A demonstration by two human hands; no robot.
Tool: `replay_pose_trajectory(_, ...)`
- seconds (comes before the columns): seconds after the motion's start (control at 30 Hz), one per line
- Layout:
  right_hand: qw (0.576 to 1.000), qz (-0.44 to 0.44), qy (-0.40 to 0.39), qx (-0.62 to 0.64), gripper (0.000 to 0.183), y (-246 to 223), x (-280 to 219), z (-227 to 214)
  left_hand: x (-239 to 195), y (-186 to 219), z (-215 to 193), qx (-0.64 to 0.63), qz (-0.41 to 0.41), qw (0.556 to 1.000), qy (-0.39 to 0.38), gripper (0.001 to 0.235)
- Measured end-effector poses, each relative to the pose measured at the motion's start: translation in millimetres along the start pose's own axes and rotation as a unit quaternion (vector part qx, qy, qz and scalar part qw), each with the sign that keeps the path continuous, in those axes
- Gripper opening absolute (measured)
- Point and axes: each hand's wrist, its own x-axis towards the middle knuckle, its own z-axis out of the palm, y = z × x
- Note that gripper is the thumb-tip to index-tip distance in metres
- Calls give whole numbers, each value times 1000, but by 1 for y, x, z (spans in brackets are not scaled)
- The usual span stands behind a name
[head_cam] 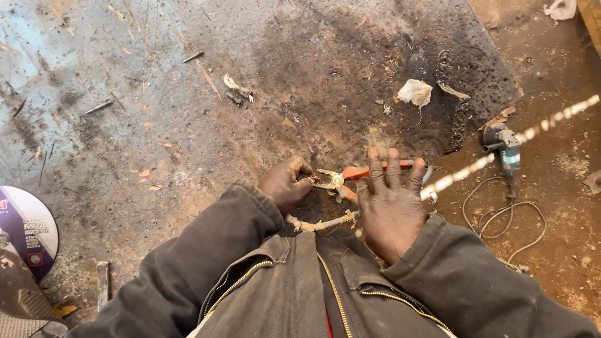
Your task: Stripping insulation and tape from a thick electrical wire using pliers on a metal fabrication workbench.
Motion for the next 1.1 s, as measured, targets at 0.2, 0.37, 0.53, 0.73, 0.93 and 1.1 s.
replay_pose_trajectory(0.2, 998, -28, -60, -18, 58, -1, 1, -5, -6, 8, -4, 22, -21, 999, -25, 25)
replay_pose_trajectory(0.37, 995, -25, -91, -46, 47, 6, 7, -37, 21, -47, 13, 89, 226, 966, 90, 27)
replay_pose_trajectory(0.53, 988, -120, -62, -77, 40, 33, 13, -45, 5, -43, 7, 63, 292, 951, 78, 27)
replay_pose_trajectory(0.73, 983, -170, 69, 28, 83, 73, 42, -1, -4, -32, 3, 82, 322, 938, 98, 29)
replay_pose_trajectory(0.93, 944, -221, 242, 38, 48, 84, 65, 66, -7, -30, 5, 102, 338, 929, 112, 26)
replay_pose_trajectory(1.1, 928, -225, 290, 56, 52, 78, 71, 82, 5, -42, 7, 104, 354, 922, 119, 30)
